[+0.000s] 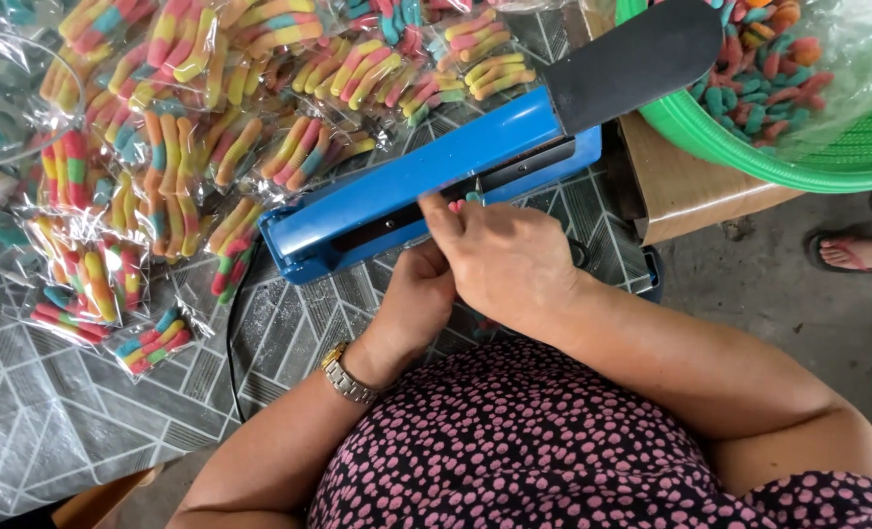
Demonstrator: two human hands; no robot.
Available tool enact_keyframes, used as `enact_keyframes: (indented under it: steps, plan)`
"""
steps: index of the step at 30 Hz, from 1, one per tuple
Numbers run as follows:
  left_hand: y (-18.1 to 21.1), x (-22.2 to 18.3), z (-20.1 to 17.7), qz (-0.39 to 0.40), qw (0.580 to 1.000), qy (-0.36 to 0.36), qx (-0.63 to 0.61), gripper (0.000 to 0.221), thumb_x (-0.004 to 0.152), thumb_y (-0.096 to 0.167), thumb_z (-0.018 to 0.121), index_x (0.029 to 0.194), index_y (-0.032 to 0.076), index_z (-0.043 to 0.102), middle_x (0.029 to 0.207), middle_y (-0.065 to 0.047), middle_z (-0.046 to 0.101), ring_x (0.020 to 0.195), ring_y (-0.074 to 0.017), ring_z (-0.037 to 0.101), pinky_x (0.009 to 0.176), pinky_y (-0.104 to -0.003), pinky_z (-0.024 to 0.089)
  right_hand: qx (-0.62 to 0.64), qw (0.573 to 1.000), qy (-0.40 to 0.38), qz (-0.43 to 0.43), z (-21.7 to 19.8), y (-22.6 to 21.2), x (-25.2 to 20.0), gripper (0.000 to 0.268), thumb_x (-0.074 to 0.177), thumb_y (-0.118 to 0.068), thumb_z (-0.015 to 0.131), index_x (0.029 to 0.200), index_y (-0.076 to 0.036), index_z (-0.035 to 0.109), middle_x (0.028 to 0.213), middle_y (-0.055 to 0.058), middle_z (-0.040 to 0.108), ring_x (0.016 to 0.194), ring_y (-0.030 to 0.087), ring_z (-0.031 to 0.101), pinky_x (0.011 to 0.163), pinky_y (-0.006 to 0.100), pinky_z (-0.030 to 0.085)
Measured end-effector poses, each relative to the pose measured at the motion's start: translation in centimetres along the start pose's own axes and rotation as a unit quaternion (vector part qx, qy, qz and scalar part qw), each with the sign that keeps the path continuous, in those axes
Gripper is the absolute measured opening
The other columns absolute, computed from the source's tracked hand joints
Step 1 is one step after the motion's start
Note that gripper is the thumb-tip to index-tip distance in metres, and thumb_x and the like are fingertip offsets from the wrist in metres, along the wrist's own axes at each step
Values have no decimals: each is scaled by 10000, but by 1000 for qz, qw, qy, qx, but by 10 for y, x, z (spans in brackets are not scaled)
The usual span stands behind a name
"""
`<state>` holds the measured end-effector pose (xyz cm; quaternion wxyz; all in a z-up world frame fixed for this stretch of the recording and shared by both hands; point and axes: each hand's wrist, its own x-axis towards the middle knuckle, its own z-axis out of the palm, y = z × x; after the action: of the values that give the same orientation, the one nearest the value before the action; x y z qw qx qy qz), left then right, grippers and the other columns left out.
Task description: Packing gummy candies into small plastic bags and sealing them with a heat sealer.
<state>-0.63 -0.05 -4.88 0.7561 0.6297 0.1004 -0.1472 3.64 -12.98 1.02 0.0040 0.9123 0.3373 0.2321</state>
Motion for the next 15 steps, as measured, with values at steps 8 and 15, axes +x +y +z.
enact_keyframes:
  steps: [8,15]
  plan:
    - [7,-6,0,-18,1000,14,-20,242,921,135,738,767,-52,732,585,-139,637,579,-161,570,570,-272,499,41,999,8,31,-15,26,-6,302,897,-161,644,1189,-194,713,604,-35,579,473,143,596,443,245,482]
    - [8,-3,0,-31,999,4,-19,266,938,169,749,766,-34,734,617,-123,670,578,-143,595,567,-263,516,-65,997,47,15,-17,42,-14,392,901,-109,584,1260,-218,697,632,-61,442,487,114,514,450,198,447]
